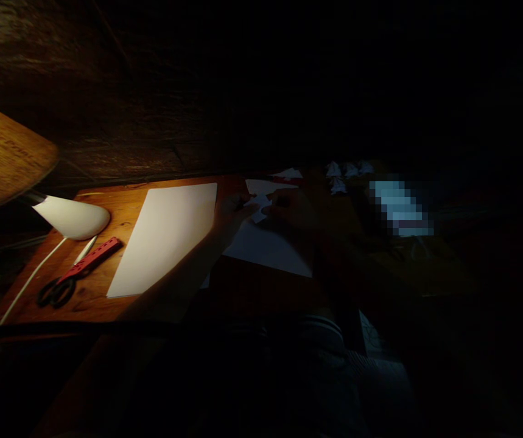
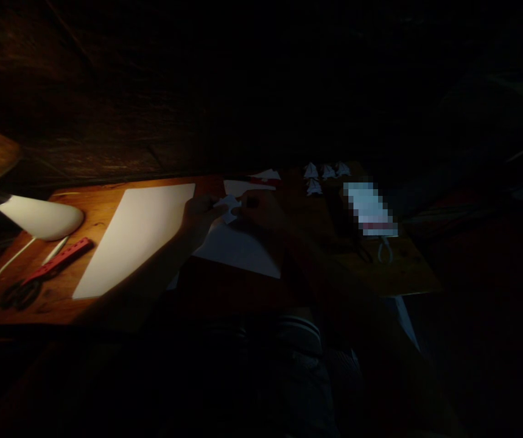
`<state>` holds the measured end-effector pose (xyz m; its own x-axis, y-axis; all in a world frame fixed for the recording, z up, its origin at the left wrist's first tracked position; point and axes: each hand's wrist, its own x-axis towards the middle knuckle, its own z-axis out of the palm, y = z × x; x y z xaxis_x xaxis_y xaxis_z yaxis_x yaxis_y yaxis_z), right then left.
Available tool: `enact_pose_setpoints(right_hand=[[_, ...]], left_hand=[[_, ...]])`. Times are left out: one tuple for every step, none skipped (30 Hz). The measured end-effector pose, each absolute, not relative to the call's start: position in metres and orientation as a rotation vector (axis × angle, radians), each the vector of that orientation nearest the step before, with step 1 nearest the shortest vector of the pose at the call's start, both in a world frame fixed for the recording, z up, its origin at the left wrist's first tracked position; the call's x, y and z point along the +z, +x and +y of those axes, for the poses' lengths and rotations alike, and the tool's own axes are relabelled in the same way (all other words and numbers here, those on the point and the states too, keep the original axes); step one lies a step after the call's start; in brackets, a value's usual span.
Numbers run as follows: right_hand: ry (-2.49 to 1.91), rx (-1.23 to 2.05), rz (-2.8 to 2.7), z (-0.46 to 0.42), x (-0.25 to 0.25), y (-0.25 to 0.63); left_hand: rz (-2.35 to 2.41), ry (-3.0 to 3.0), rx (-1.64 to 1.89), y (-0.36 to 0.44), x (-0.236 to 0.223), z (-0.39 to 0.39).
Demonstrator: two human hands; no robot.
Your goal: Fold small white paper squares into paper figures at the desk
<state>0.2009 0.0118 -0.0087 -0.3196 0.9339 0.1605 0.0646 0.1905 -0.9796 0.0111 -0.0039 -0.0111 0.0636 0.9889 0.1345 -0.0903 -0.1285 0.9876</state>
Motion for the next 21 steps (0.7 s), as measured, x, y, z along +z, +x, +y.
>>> enact_pose_setpoints(right_hand=[[-0.968, 1.262, -1.582, 0.012, -0.009, 0.201], [-0.96, 1.277, -1.573, 0.011, -0.009, 0.201], [-0.952, 1.294, -1.567, 0.011, -0.009, 0.201], [-0.947, 1.308, -1.565, 0.01, -0.01, 0.201], [-0.947, 1.318, -1.567, 0.01, -0.01, 0.201], [-0.95, 1.323, -1.569, 0.01, -0.01, 0.202], [-0.951, 1.324, -1.575, 0.01, -0.01, 0.202], [-0.947, 1.323, -1.58, 0.011, -0.011, 0.202], [-0.937, 1.322, -1.58, 0.011, -0.011, 0.202], [-0.925, 1.323, -1.578, 0.012, -0.011, 0.202], [-0.916, 1.323, -1.576, 0.013, -0.011, 0.203], [-0.912, 1.322, -1.576, 0.014, -0.011, 0.203], [-0.911, 1.319, -1.577, 0.014, -0.011, 0.204], [-0.912, 1.313, -1.581, 0.015, -0.01, 0.205], [-0.915, 1.302, -1.592, 0.016, -0.01, 0.206], [-0.922, 1.285, -1.605, 0.017, -0.01, 0.207], [-0.932, 1.264, -1.617, 0.018, -0.011, 0.207], [-0.949, 1.246, -1.625, 0.018, -0.012, 0.207], [-0.967, 1.234, -1.622, 0.019, -0.013, 0.207], [-0.982, 1.233, -1.613, 0.019, -0.015, 0.206], [-0.99, 1.239, -1.599, 0.02, -0.016, 0.206]], left_hand=[[1.014, 1.278, 1.306, 0.011, -0.013, -0.002], [1.0, 1.281, 1.323, 0.01, -0.015, -0.001], [0.988, 1.282, 1.341, 0.009, -0.017, 0.001], [0.979, 1.282, 1.354, 0.009, -0.019, 0.002], [0.971, 1.28, 1.358, 0.008, -0.02, 0.003], [0.966, 1.28, 1.355, 0.007, -0.022, 0.004], [0.962, 1.285, 1.339, 0.007, -0.024, 0.005], [0.958, 1.296, 1.312, 0.006, -0.026, 0.005], [0.954, 1.31, 1.281, 0.006, -0.027, 0.005], [0.948, 1.322, 1.247, 0.006, -0.029, 0.005], [0.941, 1.328, 1.215, 0.006, -0.03, 0.005], [0.932, 1.327, 1.188, 0.006, -0.032, 0.005], [0.923, 1.318, 1.177, 0.006, -0.033, 0.005], [0.917, 1.306, 1.184, 0.006, -0.034, 0.005], [0.916, 1.296, 1.2, 0.006, -0.034, 0.006], [0.923, 1.29, 1.22, 0.006, -0.035, 0.006], [0.937, 1.283, 1.241, 0.006, -0.035, 0.007], [0.953, 1.276, 1.254, 0.005, -0.035, 0.007], [0.97, 1.268, 1.262, 0.005, -0.034, 0.007], [0.985, 1.258, 1.263, 0.004, -0.034, 0.007], [0.997, 1.247, 1.262, 0.003, -0.033, 0.007]])
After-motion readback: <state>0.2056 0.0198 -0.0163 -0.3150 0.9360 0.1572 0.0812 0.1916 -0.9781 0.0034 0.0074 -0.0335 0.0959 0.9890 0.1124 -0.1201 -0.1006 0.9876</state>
